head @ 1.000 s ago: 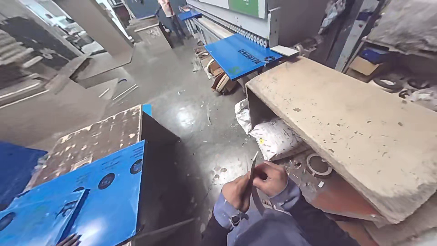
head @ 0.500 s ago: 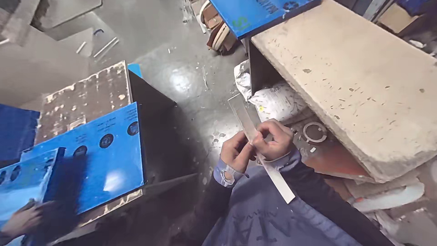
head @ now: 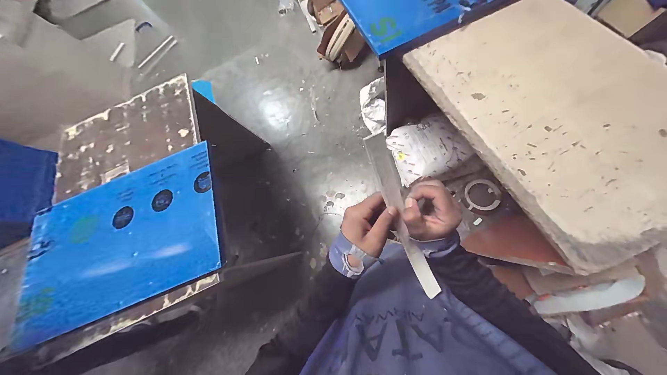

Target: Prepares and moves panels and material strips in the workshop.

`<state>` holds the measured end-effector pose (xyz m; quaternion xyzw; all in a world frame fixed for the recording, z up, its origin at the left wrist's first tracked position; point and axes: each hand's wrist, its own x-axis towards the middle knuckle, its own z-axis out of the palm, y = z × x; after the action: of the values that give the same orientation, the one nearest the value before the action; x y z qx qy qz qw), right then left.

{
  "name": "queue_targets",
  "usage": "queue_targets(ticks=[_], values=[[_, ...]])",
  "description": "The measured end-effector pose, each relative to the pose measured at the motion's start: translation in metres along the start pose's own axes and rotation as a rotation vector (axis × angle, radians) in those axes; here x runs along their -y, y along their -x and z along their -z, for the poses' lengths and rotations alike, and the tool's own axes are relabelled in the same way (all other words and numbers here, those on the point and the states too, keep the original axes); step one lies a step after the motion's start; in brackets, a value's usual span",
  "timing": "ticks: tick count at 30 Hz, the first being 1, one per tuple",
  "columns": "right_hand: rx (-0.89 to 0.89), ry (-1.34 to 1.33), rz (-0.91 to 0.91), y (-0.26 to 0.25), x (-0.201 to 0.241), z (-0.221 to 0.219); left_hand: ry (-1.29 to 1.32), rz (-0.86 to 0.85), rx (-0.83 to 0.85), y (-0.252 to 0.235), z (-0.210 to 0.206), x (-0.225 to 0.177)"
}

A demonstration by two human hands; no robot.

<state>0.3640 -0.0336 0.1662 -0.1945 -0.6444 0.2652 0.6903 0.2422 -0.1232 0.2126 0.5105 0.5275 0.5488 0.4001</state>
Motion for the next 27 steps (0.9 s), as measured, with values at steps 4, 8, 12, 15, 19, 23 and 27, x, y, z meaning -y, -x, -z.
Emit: queue_targets(ticks=[4, 8, 12, 15, 19, 23, 27], values=[[0.039, -0.041, -0.105, 0.001, 0.006, 0.001, 0.004, 0.028, -0.017, -0.003, 0.004, 0.003], [0.158, -0.054, -0.276, 0.001, 0.005, 0.004, -0.030, 0.003, -0.009, -0.002, 0.003, 0.004], [0.163, -0.054, -0.318, -0.004, 0.005, 0.007, -0.060, -0.001, -0.018, -0.001, 0.003, 0.004], [0.202, -0.020, -0.371, -0.010, 0.013, 0.009, -0.116, -0.043, -0.052, -0.001, 0.003, 0.010], [0.297, 0.092, -0.394, -0.014, 0.018, 0.010, -0.279, -0.110, -0.072, -0.002, 0.005, 0.017], [0.312, 0.166, -0.354, -0.011, 0.014, 0.007, -0.430, -0.152, -0.108, -0.002, 0.006, 0.021], [0.301, 0.179, -0.348, -0.013, 0.012, 0.009, -0.607, -0.237, -0.143, -0.002, 0.006, 0.027]])
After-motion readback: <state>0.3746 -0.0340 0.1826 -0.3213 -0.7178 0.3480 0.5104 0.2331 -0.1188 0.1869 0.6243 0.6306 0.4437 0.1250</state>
